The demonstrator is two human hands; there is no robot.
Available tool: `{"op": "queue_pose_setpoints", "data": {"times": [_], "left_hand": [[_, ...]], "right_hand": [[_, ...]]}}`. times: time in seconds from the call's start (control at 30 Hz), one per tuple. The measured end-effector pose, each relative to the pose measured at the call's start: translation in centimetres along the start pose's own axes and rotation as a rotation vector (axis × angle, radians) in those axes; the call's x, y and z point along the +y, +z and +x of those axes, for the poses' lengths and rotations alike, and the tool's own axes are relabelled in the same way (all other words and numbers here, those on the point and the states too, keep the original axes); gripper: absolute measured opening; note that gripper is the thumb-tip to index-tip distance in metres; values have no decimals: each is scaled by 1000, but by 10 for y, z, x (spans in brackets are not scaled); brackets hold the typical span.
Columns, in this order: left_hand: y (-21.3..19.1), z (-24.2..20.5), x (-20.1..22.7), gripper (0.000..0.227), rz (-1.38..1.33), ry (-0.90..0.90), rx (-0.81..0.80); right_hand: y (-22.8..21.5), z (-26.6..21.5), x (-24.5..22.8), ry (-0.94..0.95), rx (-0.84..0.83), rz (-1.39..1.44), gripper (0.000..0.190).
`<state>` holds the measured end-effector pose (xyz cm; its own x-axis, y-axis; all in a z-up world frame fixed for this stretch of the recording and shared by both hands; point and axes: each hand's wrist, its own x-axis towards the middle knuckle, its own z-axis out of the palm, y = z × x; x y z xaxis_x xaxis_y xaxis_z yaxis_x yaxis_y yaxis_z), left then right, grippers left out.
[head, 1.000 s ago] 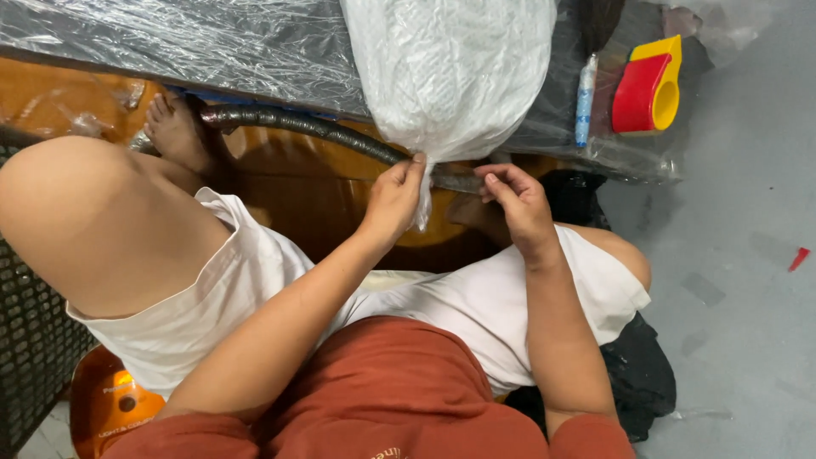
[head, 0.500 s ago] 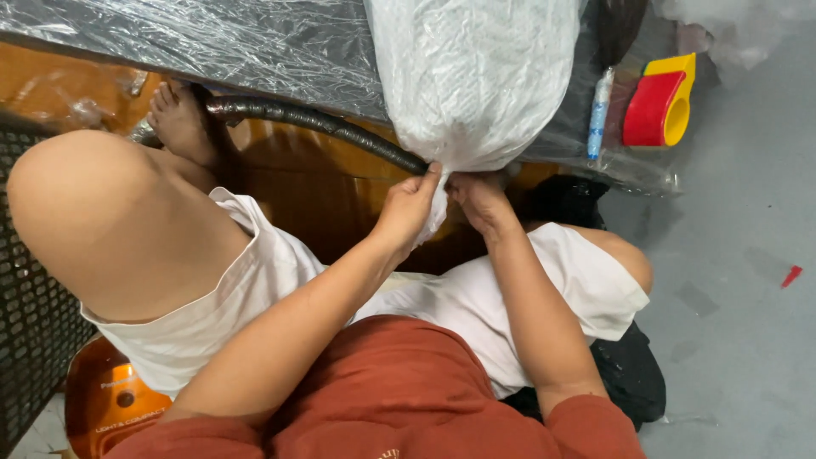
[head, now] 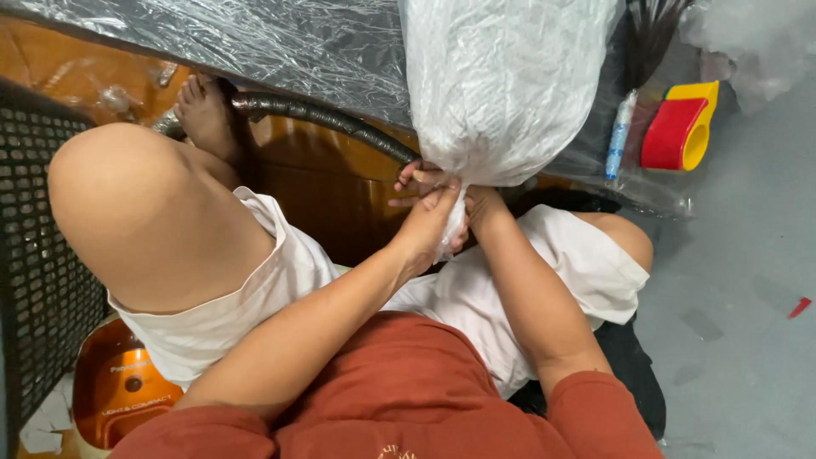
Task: Wrapping a foam cushion in clear plastic wrap, securing it with tape, and then placing it inside a black plastic bag.
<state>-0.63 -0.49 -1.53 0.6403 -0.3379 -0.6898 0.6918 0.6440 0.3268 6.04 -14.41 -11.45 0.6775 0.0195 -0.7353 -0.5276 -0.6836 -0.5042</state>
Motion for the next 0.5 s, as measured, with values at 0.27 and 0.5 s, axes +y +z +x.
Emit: {"op": "queue_pose_setpoints", "data": {"times": [0.27,0.5], "left_hand": [[2,9,-18,34,43,205,77],[7,1,-19,42,269,268,171]], "right_hand": [[-9,-26,-4,-3,-88,-500,60],[-76,-184,-95,104,63,-850,47]]}}
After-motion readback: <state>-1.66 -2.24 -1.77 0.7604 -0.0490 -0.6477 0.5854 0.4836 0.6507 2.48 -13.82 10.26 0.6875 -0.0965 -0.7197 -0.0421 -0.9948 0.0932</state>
